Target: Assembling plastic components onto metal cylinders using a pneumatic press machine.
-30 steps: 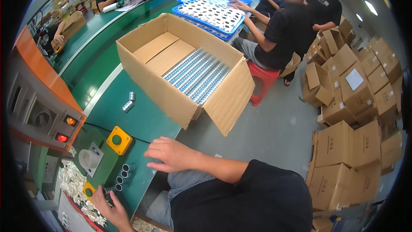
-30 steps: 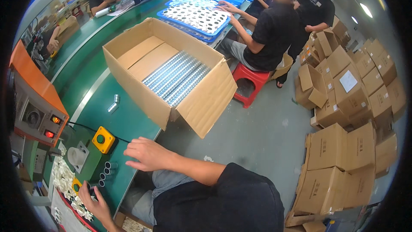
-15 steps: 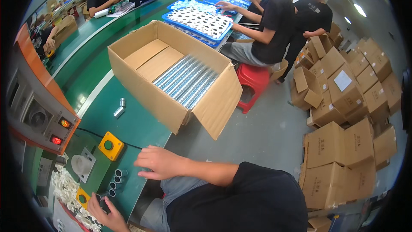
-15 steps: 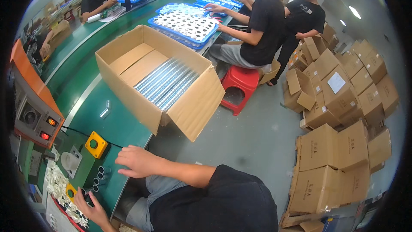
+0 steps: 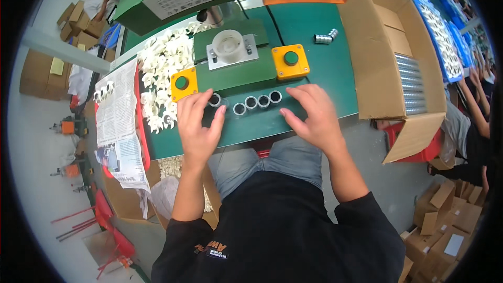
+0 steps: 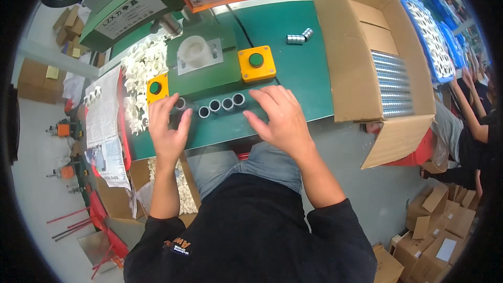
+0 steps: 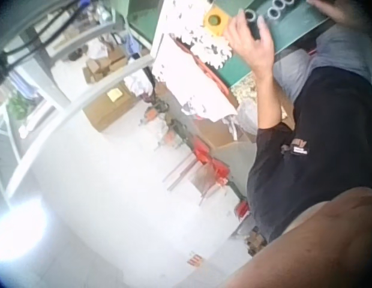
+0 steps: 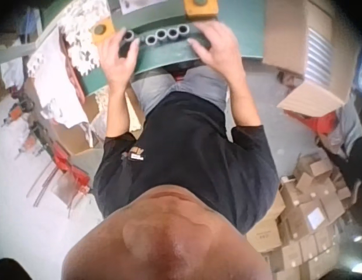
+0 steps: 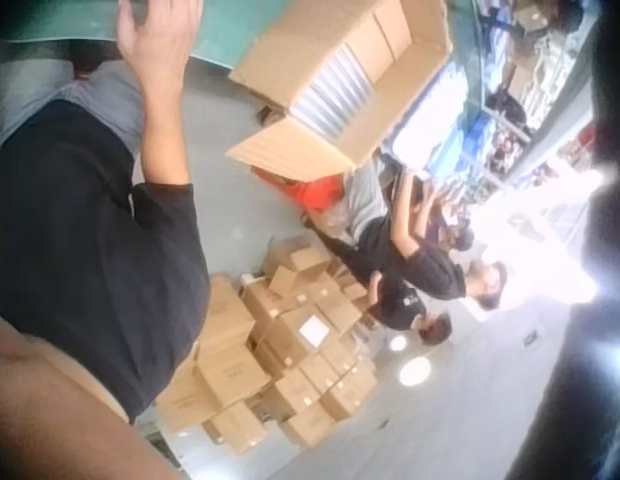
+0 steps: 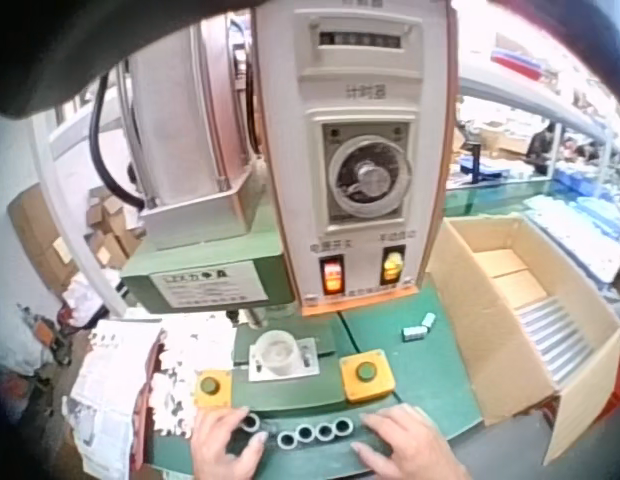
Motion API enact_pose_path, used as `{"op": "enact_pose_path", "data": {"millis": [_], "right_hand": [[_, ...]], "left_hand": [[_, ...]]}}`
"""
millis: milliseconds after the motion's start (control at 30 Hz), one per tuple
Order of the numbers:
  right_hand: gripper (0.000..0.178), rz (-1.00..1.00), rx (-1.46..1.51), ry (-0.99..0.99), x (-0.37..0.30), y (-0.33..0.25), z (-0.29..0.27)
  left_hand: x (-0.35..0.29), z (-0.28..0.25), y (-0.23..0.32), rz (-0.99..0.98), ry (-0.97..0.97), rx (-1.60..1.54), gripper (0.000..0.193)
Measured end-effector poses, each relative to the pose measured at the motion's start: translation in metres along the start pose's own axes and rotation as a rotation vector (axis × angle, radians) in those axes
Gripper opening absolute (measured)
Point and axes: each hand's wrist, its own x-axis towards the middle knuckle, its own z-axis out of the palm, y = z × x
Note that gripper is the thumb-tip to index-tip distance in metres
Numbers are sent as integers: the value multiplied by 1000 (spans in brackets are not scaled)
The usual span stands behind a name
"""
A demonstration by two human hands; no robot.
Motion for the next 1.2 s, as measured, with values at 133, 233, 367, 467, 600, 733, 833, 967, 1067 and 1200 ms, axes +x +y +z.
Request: {"op": "enact_pose_path", "data": {"millis": [133, 233, 367, 467, 600, 733, 833, 967, 1067, 1200], "right_hand": [[45, -8, 53, 15, 7, -4, 13], [44, 28, 31, -3, 8, -3, 17], [35, 36, 162, 83, 16, -4, 11], [33, 94, 121, 168, 21, 16, -2], [28, 156, -171, 247, 38, 53, -14], [31, 133, -413, 255, 64, 94, -25], [32, 185, -594, -4, 74, 121, -23], [29, 186, -600, -28, 77, 123, -20], [27, 200, -538, -5, 74, 123, -22], [28, 248, -299, 106, 73, 121, -18]], "left_hand": [[0, -1, -4, -41, 30, -56, 40], [3, 1, -6, -98, 17, -90, 40], [1, -3, -9, -91, 28, -66, 40], [1, 0, -7, -90, 19, -75, 40], [2, 0, -6, -109, 6, -82, 37], [4, -1, -5, -133, 0, -104, 34], [4, -1, -7, -136, -9, -107, 33], [4, -4, -6, -156, -11, -102, 33], [3, -5, -8, -123, -13, -90, 34], [6, -12, -11, -193, 19, -195, 33]]}}
